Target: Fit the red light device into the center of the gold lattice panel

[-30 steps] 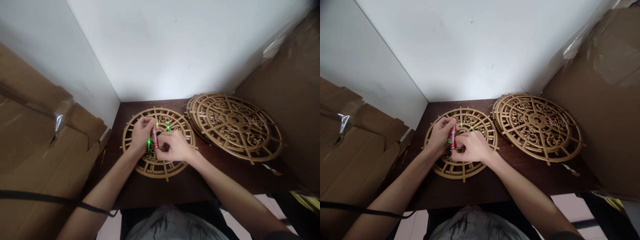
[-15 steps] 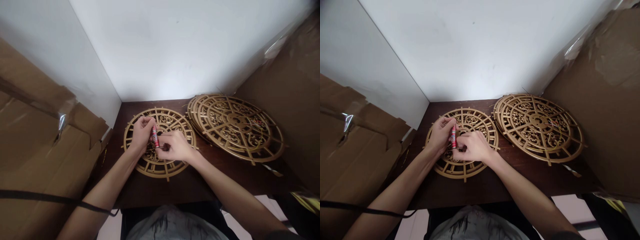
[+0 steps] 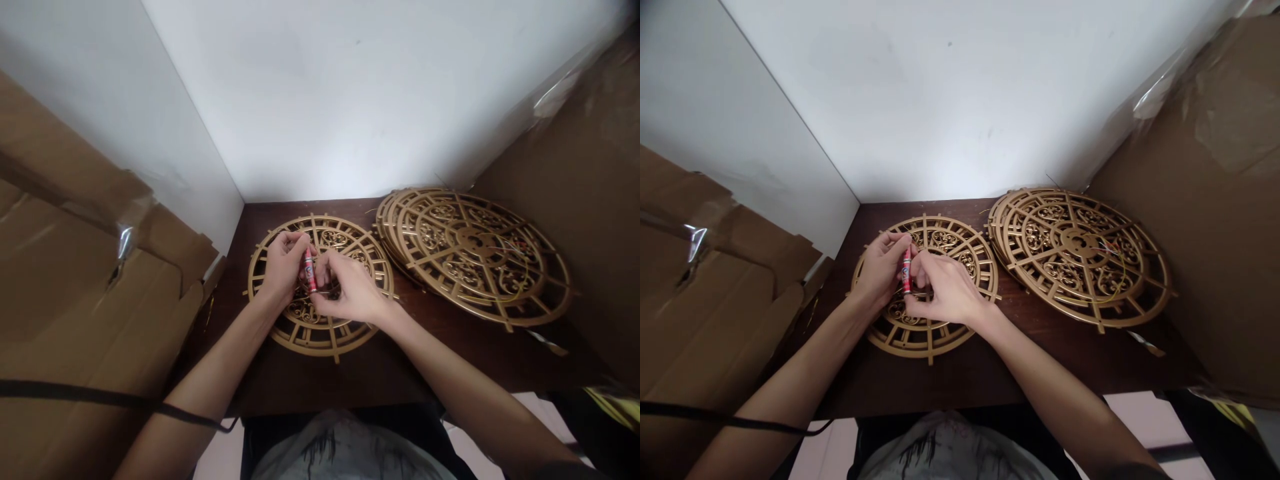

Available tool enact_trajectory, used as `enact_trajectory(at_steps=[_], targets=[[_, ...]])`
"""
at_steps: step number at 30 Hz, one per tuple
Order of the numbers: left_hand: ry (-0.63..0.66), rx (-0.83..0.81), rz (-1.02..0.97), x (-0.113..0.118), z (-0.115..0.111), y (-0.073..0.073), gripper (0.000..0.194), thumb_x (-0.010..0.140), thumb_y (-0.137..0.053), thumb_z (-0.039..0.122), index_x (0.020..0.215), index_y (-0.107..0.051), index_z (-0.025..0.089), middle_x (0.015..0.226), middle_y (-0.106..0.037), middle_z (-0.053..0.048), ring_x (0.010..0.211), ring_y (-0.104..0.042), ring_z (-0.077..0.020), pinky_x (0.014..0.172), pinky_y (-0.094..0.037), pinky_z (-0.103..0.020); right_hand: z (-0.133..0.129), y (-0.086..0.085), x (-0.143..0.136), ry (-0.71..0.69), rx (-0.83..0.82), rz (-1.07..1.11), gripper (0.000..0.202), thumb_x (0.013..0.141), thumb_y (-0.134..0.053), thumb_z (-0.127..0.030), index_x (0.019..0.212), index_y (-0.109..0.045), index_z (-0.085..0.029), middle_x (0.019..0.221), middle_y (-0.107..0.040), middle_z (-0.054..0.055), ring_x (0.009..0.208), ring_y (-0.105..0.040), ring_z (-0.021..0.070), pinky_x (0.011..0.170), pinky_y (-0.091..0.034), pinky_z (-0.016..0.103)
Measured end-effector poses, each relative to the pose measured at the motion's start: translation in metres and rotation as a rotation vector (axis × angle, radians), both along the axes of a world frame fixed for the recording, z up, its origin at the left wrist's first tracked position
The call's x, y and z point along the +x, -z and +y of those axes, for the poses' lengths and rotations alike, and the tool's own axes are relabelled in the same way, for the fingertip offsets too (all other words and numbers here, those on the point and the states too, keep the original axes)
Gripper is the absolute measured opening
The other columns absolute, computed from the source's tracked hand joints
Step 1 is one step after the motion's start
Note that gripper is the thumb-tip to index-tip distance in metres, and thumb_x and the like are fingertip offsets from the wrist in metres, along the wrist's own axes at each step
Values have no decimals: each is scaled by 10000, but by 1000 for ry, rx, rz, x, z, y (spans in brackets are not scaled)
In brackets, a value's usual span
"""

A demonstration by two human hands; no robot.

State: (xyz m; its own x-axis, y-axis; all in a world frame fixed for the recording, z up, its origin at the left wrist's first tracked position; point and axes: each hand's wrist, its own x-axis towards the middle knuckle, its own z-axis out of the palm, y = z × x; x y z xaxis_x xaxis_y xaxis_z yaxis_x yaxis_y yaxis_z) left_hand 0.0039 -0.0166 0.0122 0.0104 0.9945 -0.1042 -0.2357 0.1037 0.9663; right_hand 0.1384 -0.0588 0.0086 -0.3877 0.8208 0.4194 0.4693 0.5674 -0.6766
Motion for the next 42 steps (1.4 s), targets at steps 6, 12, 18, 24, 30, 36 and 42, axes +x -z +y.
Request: enact_trajectory(at_steps=[6,12,18,24,30,36,42], targets=[[37,37,10,1,-1,2,151,757,-619,237,781,-494,155,588,-580,33,407,-458,-45,381,-332,-160,4,4,2,-130,112,-19,218,691,-560,-153,902,-523,-187,666,-510,-46,634,-499,105,632,-403,229],[24,9,1,0,0,-1,141,766,-612,238,791,-501,154,590,-582,29,461,-490,-52,460,-385,-160,1,2,3,-152,120,49,233,725,-555,-135,951,-546,-190,677,-535,-40,633,-526,107,668,-451,246],[31,-3,6,-2,0,-3,169,765,-620,273,823,-509,160,587,-547,41,446,-449,-42,427,-356,-147,2,-1,5,-34,150,241,146,771,-518,-92,877,-554,-187,733,-568,-17,655,-539,102,641,-459,238],[35,-9,25,-3,1,-1,160,783,-594,286,836,-488,179,566,-507,57,377,-372,-43,339,-293,-157,7,-6,11,138,169,280,186,747,-444,-31,759,-535,-192,775,-578,13,734,-540,147,673,-445,299],[29,1,28,-3,1,-1,152,786,-590,275,839,-486,179,565,-513,55,380,-391,-46,339,-302,-155,10,-2,16,-70,196,158,326,690,-360,44,552,-541,-190,838,-602,28,832,-529,171,740,-435,338],[32,6,22,-3,2,-2,137,796,-577,267,833,-478,180,569,-519,51,382,-396,-49,344,-309,-159,15,6,17,-89,204,-126,353,674,-396,41,606,-656,-187,888,-590,46,838,-477,185,688,-402,323],[15,-14,2,-2,0,-5,126,802,-563,252,849,-466,186,561,-502,57,391,-382,-51,345,-297,-153,17,11,18,42,134,-238,332,785,-412,-35,773,-708,-185,890,-565,55,872,-481,194,697,-401,322]])
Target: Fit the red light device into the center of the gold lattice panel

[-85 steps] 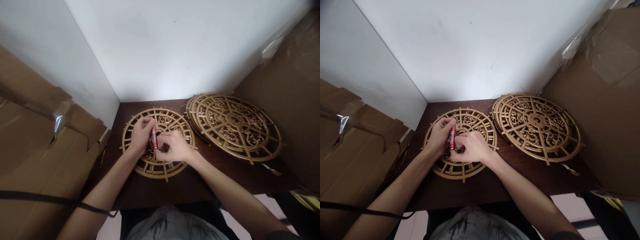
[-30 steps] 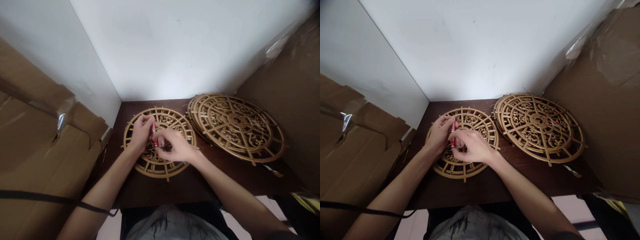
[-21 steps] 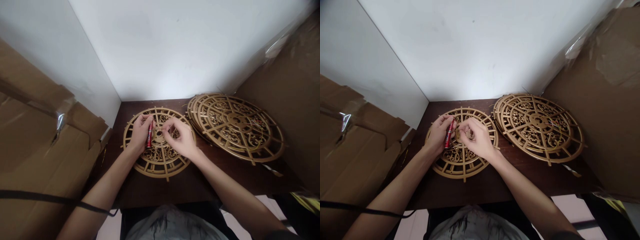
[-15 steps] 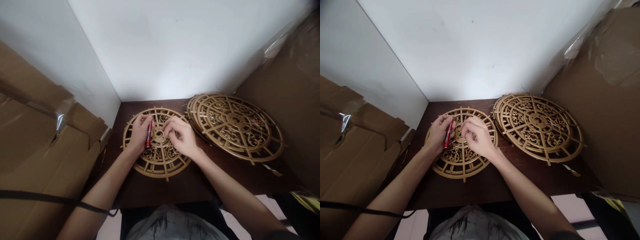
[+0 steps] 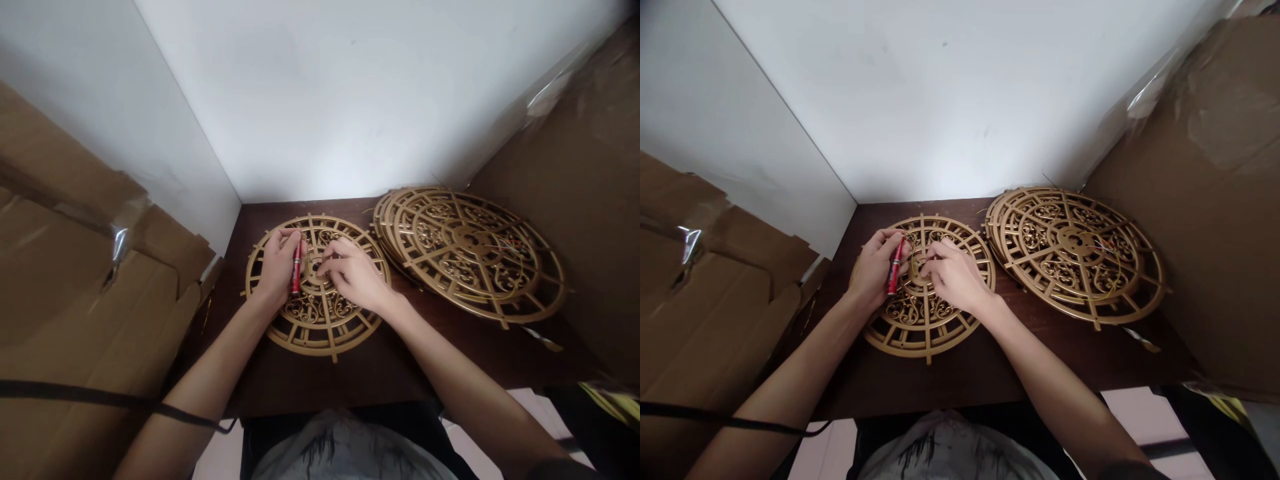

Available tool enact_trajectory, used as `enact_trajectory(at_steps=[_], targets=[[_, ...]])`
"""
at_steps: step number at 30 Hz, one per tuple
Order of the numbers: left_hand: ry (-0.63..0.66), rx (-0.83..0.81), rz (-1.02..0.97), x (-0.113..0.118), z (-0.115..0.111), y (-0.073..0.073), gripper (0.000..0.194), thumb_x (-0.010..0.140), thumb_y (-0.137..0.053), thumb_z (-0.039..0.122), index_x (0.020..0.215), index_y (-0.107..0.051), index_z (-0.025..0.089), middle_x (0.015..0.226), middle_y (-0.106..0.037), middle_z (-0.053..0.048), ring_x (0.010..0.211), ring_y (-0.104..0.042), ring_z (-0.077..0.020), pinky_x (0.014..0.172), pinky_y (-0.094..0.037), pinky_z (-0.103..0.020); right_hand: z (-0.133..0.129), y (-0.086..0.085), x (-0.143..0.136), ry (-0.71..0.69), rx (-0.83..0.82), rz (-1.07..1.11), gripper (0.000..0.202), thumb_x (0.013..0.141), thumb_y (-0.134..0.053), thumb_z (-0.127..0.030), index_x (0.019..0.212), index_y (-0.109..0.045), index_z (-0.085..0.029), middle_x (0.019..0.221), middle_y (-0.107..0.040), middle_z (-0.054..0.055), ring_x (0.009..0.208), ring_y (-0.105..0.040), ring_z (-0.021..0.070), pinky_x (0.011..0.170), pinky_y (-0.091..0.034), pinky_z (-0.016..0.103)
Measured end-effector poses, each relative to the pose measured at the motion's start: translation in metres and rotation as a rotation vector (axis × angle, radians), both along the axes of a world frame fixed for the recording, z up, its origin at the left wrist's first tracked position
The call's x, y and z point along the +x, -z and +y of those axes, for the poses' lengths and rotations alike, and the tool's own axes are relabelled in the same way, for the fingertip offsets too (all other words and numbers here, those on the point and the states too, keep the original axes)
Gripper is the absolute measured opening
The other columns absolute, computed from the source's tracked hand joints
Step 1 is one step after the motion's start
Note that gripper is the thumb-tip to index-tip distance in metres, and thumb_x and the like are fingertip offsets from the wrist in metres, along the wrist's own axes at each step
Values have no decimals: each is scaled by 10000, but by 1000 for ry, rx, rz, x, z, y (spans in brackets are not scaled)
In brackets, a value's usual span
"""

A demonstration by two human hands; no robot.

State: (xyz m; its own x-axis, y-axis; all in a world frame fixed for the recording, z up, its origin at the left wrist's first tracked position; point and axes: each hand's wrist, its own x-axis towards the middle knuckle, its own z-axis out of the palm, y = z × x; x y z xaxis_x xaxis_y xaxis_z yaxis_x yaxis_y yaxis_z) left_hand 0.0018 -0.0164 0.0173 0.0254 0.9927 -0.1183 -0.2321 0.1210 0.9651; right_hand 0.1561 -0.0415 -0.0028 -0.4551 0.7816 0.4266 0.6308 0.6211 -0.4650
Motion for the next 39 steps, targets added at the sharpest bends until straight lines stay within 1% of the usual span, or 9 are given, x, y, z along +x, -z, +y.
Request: enact_trajectory(at_steps=[4,7,14,19,22,26,32,36,39], targets=[[-34,-16,-30,0,0,-3,112,812,-540,224,866,-447,194,559,-487,61,423,-389,-53,357,-297,-137,1,2,0,33,-23,-31,302,794,-428,-59,824,-698,-192,911,-560,54,894,-485,200,713,-400,323],[-50,-21,-34,-1,0,-4,113,814,-532,222,876,-441,201,554,-476,66,425,-378,-54,355,-285,-133,1,1,-2,24,-17,-47,292,799,-439,-63,869,-692,-192,905,-564,52,879,-487,197,732,-404,324],[-46,-26,-29,0,-1,-5,119,804,-546,240,871,-455,201,561,-475,62,432,-377,-53,368,-280,-135,-3,0,-8,-35,-11,-24,229,883,-459,-158,964,-673,-170,949,-589,76,899,-498,204,796,-417,347],[-33,-24,-15,0,-2,-6,96,812,-541,241,862,-476,191,573,-477,56,445,-386,-50,372,-279,-132,-3,3,-10,-31,-46,12,177,881,-526,-218,985,-666,-187,982,-595,62,927,-516,200,834,-408,342],[-37,-30,7,1,-3,-7,86,816,-539,235,862,-483,187,574,-475,55,446,-385,-49,374,-290,-132,-3,3,-10,-31,-84,35,146,859,-572,-226,969,-661,-188,988,-600,52,932,-523,193,852,-399,336],[-18,-16,-7,1,-2,-5,87,809,-540,232,857,-482,189,568,-474,57,422,-369,-49,359,-282,-141,-3,2,-11,-45,-113,58,97,836,-613,-248,905,-644,-188,940,-596,40,907,-525,185,841,-391,326],[1,-8,-26,1,-2,-4,118,791,-563,252,849,-478,196,560,-479,59,404,-366,-53,356,-283,-152,-3,0,-11,-67,-134,138,51,835,-607,-229,813,-602,-183,912,-576,31,883,-522,170,822,-394,308],[-3,-10,-35,1,-2,-4,110,790,-558,240,851,-481,192,568,-479,55,412,-371,-53,361,-285,-151,-4,-2,-11,-83,-159,210,63,829,-603,-209,779,-578,-180,886,-559,23,852,-518,156,783,-404,288],[1,-5,-28,0,-2,-5,101,794,-549,237,853,-480,193,572,-481,51,418,-365,-55,359,-267,-151,-2,-3,-10,-74,-196,274,67,829,-591,-194,767,-576,-175,855,-545,13,786,-517,136,717,-405,264]])
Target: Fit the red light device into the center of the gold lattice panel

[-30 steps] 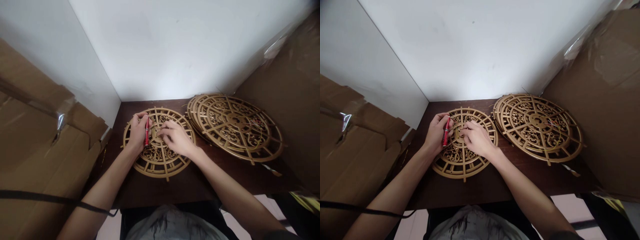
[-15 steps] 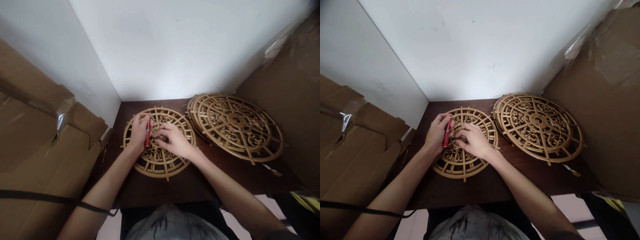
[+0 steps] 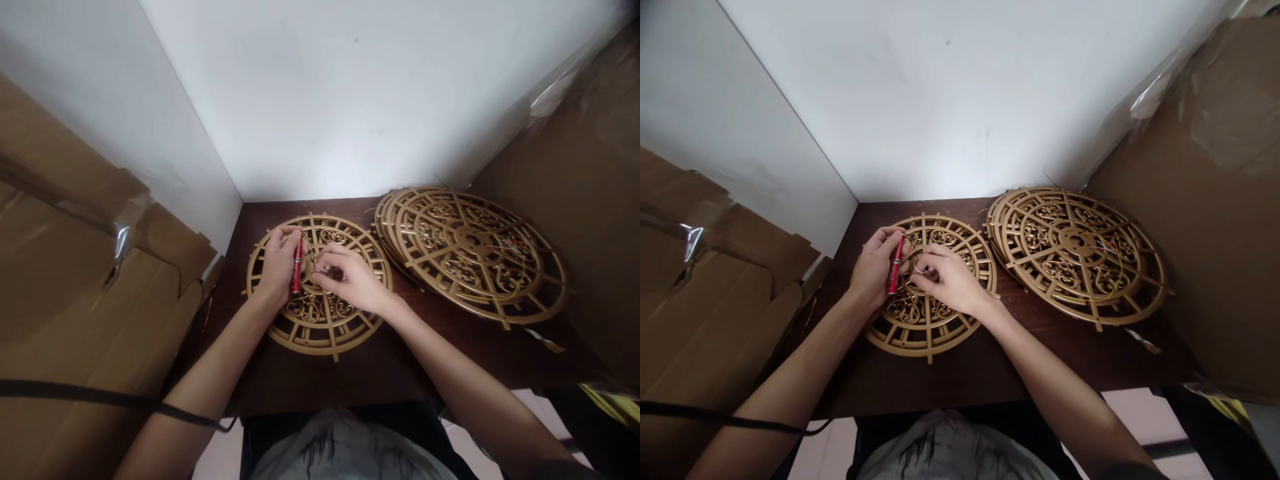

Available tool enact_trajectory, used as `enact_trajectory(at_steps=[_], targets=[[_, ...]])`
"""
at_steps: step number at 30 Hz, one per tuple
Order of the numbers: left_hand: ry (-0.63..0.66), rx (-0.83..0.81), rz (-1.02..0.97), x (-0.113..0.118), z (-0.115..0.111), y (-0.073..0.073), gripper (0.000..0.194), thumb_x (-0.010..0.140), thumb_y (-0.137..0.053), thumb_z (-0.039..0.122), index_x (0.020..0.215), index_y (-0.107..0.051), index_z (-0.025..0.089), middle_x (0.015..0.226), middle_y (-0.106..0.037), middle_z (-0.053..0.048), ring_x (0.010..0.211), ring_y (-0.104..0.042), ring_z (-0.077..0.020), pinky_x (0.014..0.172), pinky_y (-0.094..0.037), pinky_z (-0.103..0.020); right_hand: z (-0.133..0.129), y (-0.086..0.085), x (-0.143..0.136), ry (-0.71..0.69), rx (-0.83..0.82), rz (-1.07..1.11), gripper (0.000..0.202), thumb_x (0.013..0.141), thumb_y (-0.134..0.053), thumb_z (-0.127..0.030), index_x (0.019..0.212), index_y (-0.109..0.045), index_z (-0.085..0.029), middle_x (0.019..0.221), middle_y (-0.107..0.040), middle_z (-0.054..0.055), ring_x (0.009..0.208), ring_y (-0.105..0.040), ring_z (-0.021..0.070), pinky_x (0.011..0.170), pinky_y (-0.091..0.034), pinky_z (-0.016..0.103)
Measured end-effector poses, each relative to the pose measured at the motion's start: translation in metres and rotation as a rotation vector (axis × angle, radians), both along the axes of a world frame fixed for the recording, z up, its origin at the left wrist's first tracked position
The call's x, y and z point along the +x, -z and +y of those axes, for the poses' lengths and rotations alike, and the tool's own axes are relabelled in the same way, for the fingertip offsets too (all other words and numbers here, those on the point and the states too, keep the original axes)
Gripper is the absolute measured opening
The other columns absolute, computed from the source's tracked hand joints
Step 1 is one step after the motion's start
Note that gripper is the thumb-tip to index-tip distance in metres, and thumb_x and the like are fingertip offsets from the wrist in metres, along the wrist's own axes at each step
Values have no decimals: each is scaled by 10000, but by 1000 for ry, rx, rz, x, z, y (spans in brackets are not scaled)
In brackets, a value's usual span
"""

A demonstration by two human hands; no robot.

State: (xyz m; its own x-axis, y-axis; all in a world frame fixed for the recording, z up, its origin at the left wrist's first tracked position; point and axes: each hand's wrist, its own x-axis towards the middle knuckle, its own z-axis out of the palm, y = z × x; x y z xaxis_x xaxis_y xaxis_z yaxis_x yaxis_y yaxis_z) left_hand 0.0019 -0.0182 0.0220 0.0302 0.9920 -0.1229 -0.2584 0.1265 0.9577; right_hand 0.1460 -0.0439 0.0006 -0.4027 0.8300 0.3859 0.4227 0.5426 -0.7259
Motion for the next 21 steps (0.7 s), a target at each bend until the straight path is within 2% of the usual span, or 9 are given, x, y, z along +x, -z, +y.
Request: enact_trajectory(at_steps=[2,5,8,13,17,21], targets=[[21,-2,17,-1,1,0,86,804,-535,238,851,-477,194,563,-471,52,424,-361,-59,364,-263,-151,1,-1,1,21,-42,50,82,828,-589,-200,752,-578,-171,835,-537,7,739,-515,122,675,-401,252],[118,-11,91,-3,2,2,60,830,-501,250,850,-479,198,523,-420,67,407,-317,-58,373,-245,-153,4,-1,2,62,-120,100,108,821,-587,-208,722,-586,-165,796,-546,1,669,-505,106,617,-390,242],[206,60,264,-6,2,4,81,844,-485,265,823,-506,190,510,-403,66,402,-292,-56,386,-217,-161,5,0,3,120,-160,133,112,813,-591,-210,714,-607,-159,765,-581,3,640,-515,102,599,-389,243],[375,233,577,-12,3,4,202,819,-529,322,708,-561,157,541,-449,33,464,-345,-75,437,-240,-193,6,1,3,221,-203,232,154,808,-598,-267,708,-623,-153,675,-616,5,609,-535,108,571,-397,246],[430,301,766,-16,5,0,233,813,-507,330,738,-616,139,586,-477,20,546,-393,-99,511,-297,-216,6,0,4,289,-231,261,124,790,-603,-241,712,-633,-150,661,-628,8,598,-535,102,579,-407,244],[470,329,827,-17,6,-2,253,809,-494,326,726,-627,127,609,-488,14,590,-405,-106,561,-319,-232,7,1,4,304,-228,260,111,782,-606,-237,718,-642,-153,655,-617,1,601,-533,103,575,-404,244]])
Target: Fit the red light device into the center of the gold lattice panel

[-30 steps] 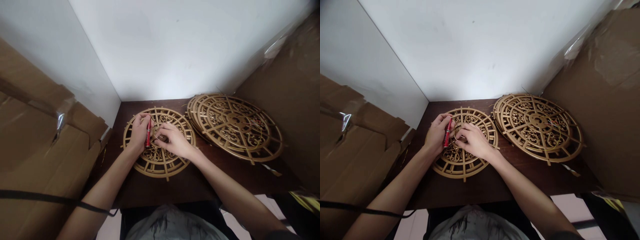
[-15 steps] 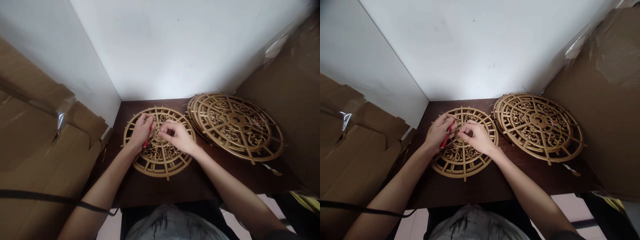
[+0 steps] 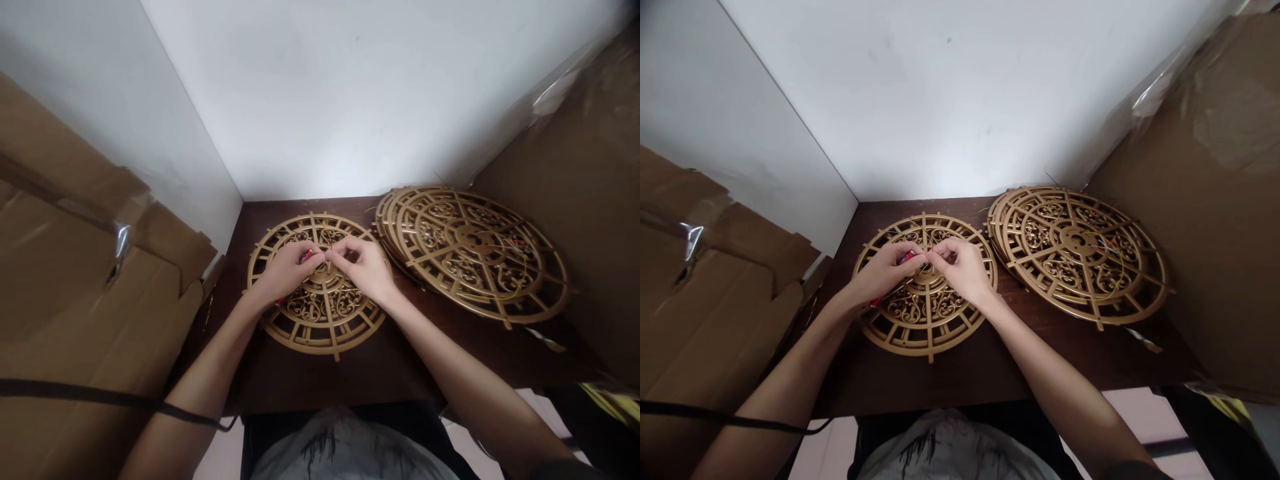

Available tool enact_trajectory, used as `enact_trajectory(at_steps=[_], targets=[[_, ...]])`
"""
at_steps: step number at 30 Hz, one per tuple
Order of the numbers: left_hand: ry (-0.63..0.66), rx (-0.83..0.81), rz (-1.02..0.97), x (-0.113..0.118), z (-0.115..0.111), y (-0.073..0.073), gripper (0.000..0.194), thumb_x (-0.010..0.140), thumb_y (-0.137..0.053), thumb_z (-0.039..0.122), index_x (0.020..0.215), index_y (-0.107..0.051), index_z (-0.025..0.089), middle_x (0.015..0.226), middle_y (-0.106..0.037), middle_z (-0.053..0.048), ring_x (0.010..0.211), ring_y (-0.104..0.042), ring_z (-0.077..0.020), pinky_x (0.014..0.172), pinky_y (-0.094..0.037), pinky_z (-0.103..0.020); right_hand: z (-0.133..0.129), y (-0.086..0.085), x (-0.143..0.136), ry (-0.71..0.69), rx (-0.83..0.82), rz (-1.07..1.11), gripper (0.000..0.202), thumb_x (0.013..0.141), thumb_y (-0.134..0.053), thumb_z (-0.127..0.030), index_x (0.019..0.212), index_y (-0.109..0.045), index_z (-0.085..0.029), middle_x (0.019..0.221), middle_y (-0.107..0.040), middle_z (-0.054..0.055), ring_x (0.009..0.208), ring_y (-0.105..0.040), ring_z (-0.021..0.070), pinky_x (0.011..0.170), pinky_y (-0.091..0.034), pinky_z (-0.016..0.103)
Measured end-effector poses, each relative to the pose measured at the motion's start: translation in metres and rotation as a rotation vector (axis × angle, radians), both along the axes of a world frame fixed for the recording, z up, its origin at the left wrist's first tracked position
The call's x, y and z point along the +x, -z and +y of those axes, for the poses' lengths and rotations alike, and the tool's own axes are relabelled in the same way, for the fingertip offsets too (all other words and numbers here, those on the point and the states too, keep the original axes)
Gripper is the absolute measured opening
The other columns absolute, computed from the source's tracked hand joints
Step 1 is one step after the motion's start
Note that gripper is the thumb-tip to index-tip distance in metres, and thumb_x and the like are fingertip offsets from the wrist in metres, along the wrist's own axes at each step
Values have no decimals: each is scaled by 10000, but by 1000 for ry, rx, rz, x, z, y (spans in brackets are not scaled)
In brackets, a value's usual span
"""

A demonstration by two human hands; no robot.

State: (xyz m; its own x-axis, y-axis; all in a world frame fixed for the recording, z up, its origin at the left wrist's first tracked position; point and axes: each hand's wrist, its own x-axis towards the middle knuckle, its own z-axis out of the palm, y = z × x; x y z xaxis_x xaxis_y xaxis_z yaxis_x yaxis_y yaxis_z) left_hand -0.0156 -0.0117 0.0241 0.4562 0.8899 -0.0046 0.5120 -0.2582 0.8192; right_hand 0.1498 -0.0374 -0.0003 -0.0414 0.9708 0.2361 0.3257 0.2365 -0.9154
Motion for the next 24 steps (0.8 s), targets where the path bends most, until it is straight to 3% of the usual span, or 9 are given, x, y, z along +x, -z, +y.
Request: enact_trajectory(at_steps=[12,20,24], targets=[[69,18,6,-1,-1,-1,192,787,-521,291,721,-615,137,625,-516,20,615,-431,-108,608,-331,-239,2,-1,1,-29,-14,3,124,763,-610,-224,813,-692,-146,705,-662,21,635,-582,123,601,-442,260],[-24,-5,17,0,0,0,170,783,-495,274,738,-595,144,601,-486,26,591,-414,-109,570,-317,-229,0,1,4,-113,23,-103,206,732,-617,-149,936,-631,-176,737,-667,-3,703,-625,134,694,-464,275],[-63,-21,18,1,-1,-2,164,769,-508,278,736,-597,145,606,-498,23,580,-418,-106,553,-317,-226,-1,2,4,-134,56,-153,163,740,-619,-144,898,-620,-183,737,-638,-18,697,-603,117,681,-445,255]])
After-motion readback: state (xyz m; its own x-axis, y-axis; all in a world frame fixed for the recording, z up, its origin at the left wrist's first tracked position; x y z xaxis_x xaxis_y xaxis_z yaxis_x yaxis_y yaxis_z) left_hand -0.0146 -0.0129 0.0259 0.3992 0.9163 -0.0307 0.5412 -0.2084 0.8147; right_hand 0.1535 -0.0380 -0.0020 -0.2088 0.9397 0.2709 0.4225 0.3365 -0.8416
